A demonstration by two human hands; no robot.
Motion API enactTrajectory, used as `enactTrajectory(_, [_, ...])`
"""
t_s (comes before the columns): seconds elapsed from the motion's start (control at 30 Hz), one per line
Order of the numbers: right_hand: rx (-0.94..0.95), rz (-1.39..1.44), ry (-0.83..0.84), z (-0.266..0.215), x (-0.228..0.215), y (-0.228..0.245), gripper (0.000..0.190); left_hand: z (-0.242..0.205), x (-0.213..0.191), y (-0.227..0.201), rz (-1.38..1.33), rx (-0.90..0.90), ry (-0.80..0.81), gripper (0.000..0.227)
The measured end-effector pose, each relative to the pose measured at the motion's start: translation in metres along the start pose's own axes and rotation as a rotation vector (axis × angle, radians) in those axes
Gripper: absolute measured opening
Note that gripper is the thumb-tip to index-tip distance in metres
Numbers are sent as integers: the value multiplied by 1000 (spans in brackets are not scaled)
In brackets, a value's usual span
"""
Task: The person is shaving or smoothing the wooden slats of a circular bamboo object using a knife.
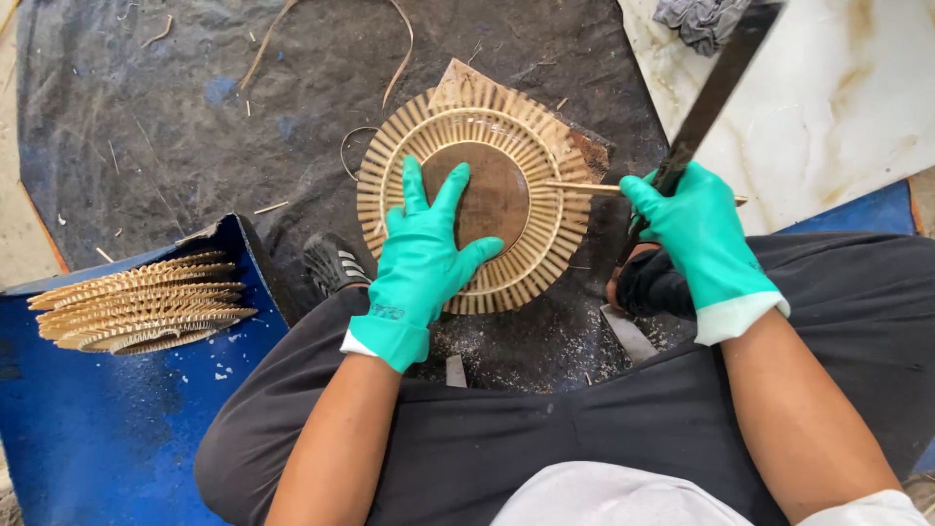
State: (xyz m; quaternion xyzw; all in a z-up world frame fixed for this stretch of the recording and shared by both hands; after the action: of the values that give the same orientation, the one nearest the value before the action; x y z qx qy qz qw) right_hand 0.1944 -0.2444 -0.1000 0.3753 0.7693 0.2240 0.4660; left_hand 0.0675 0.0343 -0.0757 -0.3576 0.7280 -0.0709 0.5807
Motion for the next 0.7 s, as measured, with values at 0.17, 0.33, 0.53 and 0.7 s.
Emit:
enactTrajectory(0.17, [-68, -110, 44, 1, 13, -8, 33, 2, 3, 1, 45, 46, -17, 101])
enactTrajectory(0.33, [-80, -52, 62, 0, 14, -3, 33, 5, -3, -4, 46, 9, 38, 102])
enactTrajectory(0.53, [-35, -147, 35, -3, 3, 3, 33, 5, 0, -1, 83, 23, 109, 100])
enactTrajectory(0.7, [-30, -86, 22, 0, 5, -2, 34, -6, 4, 2, 40, -5, 18, 105])
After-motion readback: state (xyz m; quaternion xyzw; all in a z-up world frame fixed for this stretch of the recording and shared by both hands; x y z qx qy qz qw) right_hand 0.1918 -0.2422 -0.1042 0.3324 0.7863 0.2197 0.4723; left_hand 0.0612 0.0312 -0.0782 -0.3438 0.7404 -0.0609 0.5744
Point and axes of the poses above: each hand's wrist, its own z-axis towards the middle knuckle, its own x-axis out of the palm, y = z × x, the point moved 5 cm from there along z, towards the middle knuckle, and after that the axes turned 6 degrees about -y, right-handed, at the moved point
